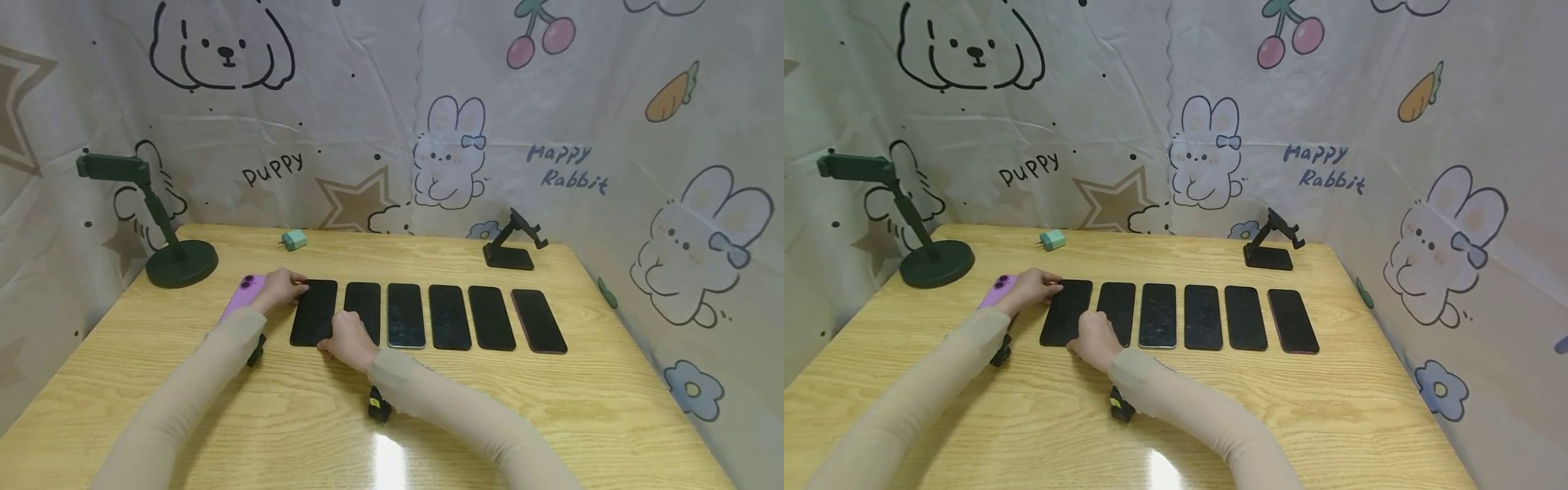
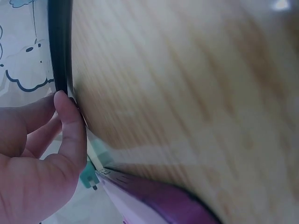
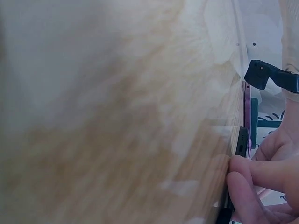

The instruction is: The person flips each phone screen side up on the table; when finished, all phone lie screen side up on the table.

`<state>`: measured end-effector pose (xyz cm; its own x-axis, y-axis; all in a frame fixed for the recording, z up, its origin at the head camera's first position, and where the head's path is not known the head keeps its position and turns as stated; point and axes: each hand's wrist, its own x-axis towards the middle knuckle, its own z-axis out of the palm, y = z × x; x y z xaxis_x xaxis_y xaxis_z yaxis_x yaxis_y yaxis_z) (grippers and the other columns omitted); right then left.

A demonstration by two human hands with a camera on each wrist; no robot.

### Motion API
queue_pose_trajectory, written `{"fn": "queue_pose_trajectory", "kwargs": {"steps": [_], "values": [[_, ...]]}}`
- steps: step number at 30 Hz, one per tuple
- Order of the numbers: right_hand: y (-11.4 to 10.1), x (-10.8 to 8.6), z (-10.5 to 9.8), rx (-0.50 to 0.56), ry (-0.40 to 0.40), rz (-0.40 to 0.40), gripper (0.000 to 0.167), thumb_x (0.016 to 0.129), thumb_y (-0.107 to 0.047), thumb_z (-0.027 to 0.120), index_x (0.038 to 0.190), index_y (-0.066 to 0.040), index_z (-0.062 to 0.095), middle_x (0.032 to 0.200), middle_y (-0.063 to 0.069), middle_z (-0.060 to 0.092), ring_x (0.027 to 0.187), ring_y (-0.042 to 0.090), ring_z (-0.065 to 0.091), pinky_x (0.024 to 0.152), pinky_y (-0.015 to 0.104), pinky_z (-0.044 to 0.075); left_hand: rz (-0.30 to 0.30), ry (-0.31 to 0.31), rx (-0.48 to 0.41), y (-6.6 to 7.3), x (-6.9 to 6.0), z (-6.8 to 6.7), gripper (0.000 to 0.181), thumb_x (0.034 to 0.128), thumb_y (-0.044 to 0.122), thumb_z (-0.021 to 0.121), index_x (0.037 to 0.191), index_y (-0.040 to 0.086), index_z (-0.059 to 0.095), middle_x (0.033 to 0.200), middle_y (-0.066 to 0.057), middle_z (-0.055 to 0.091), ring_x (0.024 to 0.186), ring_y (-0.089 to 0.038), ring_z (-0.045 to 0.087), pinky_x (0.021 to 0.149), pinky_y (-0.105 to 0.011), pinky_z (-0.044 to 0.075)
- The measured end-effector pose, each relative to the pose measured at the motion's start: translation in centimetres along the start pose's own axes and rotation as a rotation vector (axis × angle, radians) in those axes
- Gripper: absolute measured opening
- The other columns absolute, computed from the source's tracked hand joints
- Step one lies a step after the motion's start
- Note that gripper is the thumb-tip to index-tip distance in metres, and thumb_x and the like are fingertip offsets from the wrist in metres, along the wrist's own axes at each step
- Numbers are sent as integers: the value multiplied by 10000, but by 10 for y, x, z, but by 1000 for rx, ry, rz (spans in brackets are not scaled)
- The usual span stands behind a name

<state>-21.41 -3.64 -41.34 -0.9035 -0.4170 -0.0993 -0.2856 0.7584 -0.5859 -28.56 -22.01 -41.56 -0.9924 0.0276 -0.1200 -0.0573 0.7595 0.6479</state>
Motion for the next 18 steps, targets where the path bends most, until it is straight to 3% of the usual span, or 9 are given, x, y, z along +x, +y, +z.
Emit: {"fn": "queue_pose_trajectory", "kwargs": {"steps": [6,12,15,18], "values": [[-2,0,1,2,-6,-7,275,819,-189,774,597,-55,678,452,-34,557,433,75,511,456,177,396,-15,0,-12,-4,-1,-3,388,968,151,562,1289,-68,557,1193,-283,620,586,-40,590,574,-174,499],[-10,-4,0,-84,30,-124,371,841,-237,753,583,-70,546,460,-38,410,386,65,420,386,168,343,47,97,-15,-9,-9,-18,328,978,175,545,1187,-64,628,1105,-259,661,819,-263,663,700,-312,538],[-15,-5,2,-131,51,-195,305,846,-242,748,673,-58,577,513,-31,460,413,44,427,398,153,357,58,158,-7,-17,-16,-31,317,985,183,527,1155,-56,645,1099,-249,664,936,-339,645,791,-403,529],[-21,-4,7,-147,56,-221,263,834,-254,760,789,-17,655,624,22,601,489,48,485,451,159,399,33,185,-18,-26,-22,-44,335,990,201,507,1163,-54,638,1142,-260,640,980,-356,618,824,-443,507]]}}
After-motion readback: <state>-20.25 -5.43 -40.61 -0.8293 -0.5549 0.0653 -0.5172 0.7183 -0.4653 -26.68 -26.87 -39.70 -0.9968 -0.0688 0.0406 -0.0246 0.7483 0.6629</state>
